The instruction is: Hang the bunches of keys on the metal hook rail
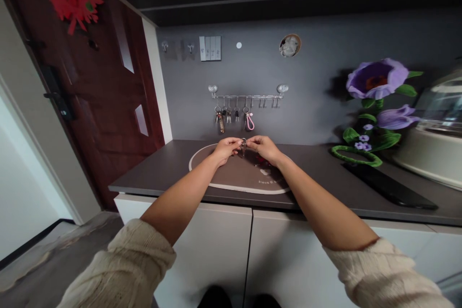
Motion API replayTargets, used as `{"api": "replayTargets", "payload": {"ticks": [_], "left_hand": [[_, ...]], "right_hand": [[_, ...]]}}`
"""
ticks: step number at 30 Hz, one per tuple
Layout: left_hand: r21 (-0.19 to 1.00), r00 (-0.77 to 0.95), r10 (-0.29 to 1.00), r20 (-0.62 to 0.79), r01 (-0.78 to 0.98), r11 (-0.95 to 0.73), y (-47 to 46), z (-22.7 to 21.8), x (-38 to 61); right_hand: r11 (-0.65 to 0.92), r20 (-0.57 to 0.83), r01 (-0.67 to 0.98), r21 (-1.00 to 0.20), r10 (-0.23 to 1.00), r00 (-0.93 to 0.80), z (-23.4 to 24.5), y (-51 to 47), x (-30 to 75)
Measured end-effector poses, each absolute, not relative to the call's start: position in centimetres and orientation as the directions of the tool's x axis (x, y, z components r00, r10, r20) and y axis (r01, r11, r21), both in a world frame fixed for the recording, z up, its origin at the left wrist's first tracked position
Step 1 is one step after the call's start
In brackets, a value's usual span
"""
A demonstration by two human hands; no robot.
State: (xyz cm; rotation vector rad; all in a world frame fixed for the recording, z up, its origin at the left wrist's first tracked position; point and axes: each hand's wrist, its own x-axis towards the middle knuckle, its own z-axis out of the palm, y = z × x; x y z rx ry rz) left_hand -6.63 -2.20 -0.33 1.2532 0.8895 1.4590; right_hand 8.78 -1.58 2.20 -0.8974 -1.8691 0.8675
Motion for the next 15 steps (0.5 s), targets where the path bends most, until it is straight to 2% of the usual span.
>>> {"api": "replayTargets", "payload": {"ticks": [15], "left_hand": [[0.94,0.024,0.957,0.288,-0.196,-0.278,-2.9,0.07,-6.15]], "right_hand": [[0.39,0.381,-0.039,-0.92,0.867,-0.322,2.07,-1.27,8.72]]}}
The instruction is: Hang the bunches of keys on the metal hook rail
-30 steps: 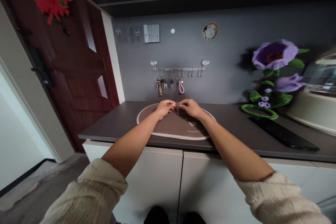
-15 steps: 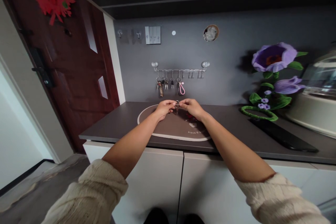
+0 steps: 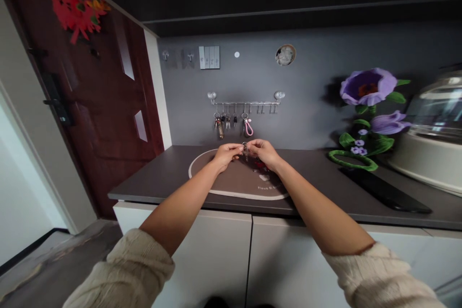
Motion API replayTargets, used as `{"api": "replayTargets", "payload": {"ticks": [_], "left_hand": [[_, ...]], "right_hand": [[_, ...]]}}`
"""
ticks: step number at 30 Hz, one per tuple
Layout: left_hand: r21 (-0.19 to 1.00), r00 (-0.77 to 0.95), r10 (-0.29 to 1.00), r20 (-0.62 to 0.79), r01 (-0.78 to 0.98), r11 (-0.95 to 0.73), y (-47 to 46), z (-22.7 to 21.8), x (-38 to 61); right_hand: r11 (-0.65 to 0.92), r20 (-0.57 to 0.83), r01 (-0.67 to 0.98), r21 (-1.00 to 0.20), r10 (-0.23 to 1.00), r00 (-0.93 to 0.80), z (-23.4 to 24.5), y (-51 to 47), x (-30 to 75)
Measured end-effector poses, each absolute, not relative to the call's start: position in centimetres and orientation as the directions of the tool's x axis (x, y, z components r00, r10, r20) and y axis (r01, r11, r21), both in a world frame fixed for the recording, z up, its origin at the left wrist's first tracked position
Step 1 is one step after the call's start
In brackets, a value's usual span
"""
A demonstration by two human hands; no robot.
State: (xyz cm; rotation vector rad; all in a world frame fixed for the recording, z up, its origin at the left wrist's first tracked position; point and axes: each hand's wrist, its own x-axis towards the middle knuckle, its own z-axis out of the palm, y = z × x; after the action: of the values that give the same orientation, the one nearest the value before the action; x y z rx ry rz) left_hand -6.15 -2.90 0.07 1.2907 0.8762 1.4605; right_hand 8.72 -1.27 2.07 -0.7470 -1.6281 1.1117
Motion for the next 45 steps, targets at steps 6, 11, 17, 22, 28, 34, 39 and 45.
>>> {"api": "replayTargets", "payload": {"ticks": [6,11,17,22,28,34,39,45], "left_hand": [[0.936,0.006,0.948,0.318,-0.162,-0.313,-2.8,-0.3,-6.2],[0.95,-0.076,0.957,0.279,-0.124,-0.287,-3.1,0.7,-5.6],[0.961,-0.169,0.946,0.275,0.037,-0.273,-2.9,3.4,-4.4],[0.931,-0.21,0.907,0.366,0.089,-0.355,-1.7,3.7,-3.3],[0.855,-0.177,0.846,0.503,0.245,-0.457,-0.1,1.1,-3.5],[0.819,-0.14,0.844,0.517,0.369,-0.44,0.2,-0.3,-4.6],[0.801,-0.126,0.841,0.526,0.404,-0.441,0.4,-0.6,-4.9],[0.787,-0.123,0.832,0.54,0.423,-0.449,0.8,-0.9,-5.0]], "right_hand": [[0.399,0.398,-0.058,-0.915,0.869,-0.295,2.2,-1.3,8.9],[0.404,0.411,-0.084,-0.911,0.871,-0.27,2.5,-1.5,9.1],[0.383,0.39,-0.077,-0.921,0.9,-0.194,3.0,-1.7,9.7],[0.385,0.395,-0.1,-0.918,0.91,-0.127,3.7,-1.0,10.3],[0.416,0.432,-0.163,-0.895,0.899,-0.078,6.1,0.6,11.0],[0.468,0.47,-0.153,-0.87,0.882,0.021,8.4,2.8,10.3],[0.486,0.472,-0.15,-0.861,0.874,0.118,9.8,4.8,8.6],[0.53,0.52,0.01,-0.848,0.829,0.207,10.4,7.7,7.2]]}}
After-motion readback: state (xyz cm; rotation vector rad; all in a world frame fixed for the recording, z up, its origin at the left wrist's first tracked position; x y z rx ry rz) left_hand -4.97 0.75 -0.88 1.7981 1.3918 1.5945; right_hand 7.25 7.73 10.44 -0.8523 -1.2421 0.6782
